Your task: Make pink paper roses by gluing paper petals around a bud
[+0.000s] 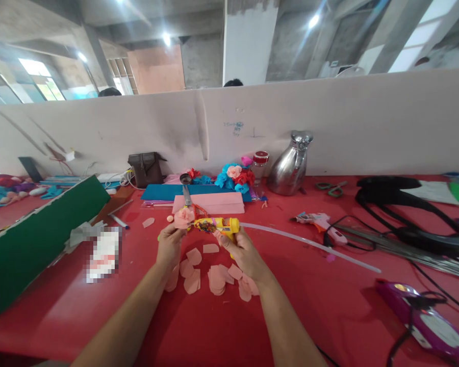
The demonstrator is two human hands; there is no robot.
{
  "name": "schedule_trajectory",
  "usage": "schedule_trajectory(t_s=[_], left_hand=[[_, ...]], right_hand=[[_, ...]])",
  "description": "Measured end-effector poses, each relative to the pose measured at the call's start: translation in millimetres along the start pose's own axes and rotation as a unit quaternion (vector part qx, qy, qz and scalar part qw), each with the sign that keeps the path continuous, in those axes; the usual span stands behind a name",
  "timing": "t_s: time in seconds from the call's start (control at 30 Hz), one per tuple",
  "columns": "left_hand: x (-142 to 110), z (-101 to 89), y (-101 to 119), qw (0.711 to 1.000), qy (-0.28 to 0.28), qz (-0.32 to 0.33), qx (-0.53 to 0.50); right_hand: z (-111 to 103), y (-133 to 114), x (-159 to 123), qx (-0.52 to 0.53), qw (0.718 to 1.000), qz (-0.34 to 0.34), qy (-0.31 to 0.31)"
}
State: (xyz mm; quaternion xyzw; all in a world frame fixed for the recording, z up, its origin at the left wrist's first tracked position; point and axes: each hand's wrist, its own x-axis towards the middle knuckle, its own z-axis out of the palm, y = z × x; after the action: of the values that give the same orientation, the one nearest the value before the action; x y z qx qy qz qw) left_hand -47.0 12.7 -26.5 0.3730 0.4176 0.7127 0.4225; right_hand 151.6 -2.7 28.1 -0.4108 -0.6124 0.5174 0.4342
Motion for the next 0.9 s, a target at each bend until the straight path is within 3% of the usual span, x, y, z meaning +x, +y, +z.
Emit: schedule_trajectory(t_s=[0.57,0.73,0.8,0.9], left_hand=[[-3.0,5.8,9.5,0.999,0.020,-0.006,-0.032],[-3.7,9.5,21.3,0.997,0.035,-0.039,-0.061],[-4.7,11.2,27.0,0.995,0.032,-0.047,-0.088],[-6.7,12.9,34.4,0.986,0.019,-0.072,-0.149]], right_hand=[[-8.5,1.3,-0.1,0.030,0.999,0.009,0.010],[-13.2,9.1,12.1,0.048,0.993,0.071,0.078],[-17.1,17.9,18.7,-0.020,0.985,0.120,0.124],[-28.8,32.3,25.0,-0.223,0.949,0.141,0.172]])
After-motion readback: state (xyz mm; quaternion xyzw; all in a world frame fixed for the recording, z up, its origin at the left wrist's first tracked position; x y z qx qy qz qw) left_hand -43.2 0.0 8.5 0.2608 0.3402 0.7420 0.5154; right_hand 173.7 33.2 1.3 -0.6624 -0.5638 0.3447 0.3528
